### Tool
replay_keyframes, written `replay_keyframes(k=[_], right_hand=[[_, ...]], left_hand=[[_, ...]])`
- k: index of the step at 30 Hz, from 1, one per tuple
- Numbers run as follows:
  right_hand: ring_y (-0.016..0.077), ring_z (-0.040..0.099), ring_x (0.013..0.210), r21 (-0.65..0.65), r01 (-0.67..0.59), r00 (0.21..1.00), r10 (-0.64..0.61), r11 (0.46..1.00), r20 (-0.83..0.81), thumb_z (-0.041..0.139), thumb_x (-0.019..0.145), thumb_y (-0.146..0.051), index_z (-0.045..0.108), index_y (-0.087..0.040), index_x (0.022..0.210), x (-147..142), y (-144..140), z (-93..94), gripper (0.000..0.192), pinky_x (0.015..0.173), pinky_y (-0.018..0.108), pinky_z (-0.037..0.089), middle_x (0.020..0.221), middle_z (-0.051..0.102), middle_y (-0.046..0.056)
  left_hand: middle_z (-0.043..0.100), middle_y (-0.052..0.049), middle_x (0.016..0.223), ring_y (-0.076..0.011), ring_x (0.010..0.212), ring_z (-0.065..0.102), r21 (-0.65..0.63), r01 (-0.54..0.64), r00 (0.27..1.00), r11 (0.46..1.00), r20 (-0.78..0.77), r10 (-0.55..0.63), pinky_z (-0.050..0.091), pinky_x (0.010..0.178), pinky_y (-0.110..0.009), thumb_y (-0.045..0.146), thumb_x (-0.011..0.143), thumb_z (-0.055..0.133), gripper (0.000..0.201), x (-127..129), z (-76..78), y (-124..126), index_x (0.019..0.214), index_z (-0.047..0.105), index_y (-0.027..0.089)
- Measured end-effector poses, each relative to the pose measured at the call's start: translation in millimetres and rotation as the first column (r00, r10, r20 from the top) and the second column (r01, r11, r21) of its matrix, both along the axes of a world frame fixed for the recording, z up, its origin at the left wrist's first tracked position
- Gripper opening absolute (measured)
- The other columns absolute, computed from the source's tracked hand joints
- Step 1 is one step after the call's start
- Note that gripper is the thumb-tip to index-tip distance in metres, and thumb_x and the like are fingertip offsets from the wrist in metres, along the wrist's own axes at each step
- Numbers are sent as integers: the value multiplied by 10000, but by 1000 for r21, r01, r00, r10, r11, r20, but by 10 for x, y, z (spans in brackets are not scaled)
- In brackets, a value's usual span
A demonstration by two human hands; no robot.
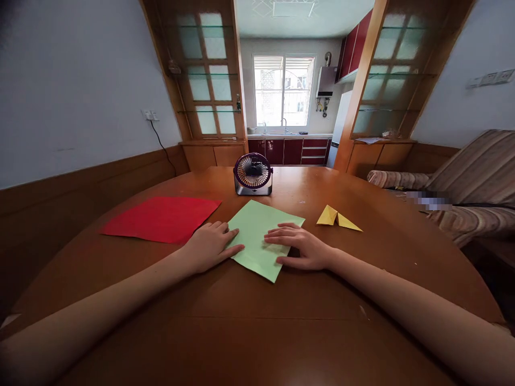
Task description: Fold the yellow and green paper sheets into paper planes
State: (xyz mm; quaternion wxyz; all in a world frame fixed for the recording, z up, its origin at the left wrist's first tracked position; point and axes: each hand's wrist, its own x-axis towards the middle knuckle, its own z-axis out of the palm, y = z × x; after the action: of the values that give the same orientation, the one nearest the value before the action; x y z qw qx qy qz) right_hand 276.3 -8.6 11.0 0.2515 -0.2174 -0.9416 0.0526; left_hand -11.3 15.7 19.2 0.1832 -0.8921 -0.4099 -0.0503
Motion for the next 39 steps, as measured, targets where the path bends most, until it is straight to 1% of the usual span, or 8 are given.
replay_keyframes(k=[7,12,17,25,28,31,34,39], right_hand=[[283,412,1356,-151,-38,995,51,988,87,727,789,-464,358,-252,1468,-4,-2,2,801,1123,527,313,1468,451,118],[223,565,1206,-54,19,1000,-18,998,8,571,929,-286,507,-227,1371,-5,37,-79,450,1027,434,449,1285,620,110],[186,669,973,-66,43,997,-46,997,-57,489,961,-232,668,-205,1156,-1,38,-65,267,867,351,536,1050,719,90],[158,666,734,-225,147,952,-199,963,-232,551,927,-371,737,-180,900,51,52,-39,268,668,293,539,848,745,67],[168,667,742,-322,196,917,-289,926,-274,622,876,-407,746,-171,880,71,57,-39,266,684,303,535,841,747,69],[185,685,798,-467,193,898,-347,863,-269,694,810,-431,715,-172,1063,116,76,-46,363,738,328,550,903,747,77],[204,681,908,-543,105,929,-277,833,-246,733,771,-422,662,-179,1177,181,112,-41,478,854,389,540,977,742,84],[232,610,1103,-545,63,974,-172,836,-151,756,752,-396,676,-217,1161,246,150,17,453,992,450,456,1157,688,85]], left_hand=[[638,-149,995,-290,927,596,39,-87,996,995,18,86,423,782,-381,650,942,289,658,17,-13,-22,1150,667,153],[628,-159,1056,-300,954,591,31,-63,998,998,25,62,427,818,-403,670,931,288,693,5,-30,-19,1188,643,133],[622,-152,1141,-290,1050,574,-26,97,992,995,80,-95,421,904,-401,642,938,336,644,-15,-50,-30,1223,614,136],[668,-82,1066,-221,974,624,-81,373,908,924,234,-347,456,867,-352,452,986,404,397,-8,-75,-44,1118,675,195],[682,-72,1036,-203,949,634,-104,404,892,909,268,-365,467,833,-325,367,997,387,361,6,-78,-62,1068,699,199],[693,-61,990,-184,906,640,-129,401,878,907,337,-341,471,813,-299,330,995,382,371,20,-80,-72,961,727,199],[697,-53,956,-179,895,637,-154,396,856,905,420,-303,470,816,-287,342,981,420,359,29,-86,-68,904,740,199],[701,-27,940,-178,900,633,-245,359,807,901,567,-168,476,798,-280,385,953,475,323,31,-97,-50,875,750,233]])
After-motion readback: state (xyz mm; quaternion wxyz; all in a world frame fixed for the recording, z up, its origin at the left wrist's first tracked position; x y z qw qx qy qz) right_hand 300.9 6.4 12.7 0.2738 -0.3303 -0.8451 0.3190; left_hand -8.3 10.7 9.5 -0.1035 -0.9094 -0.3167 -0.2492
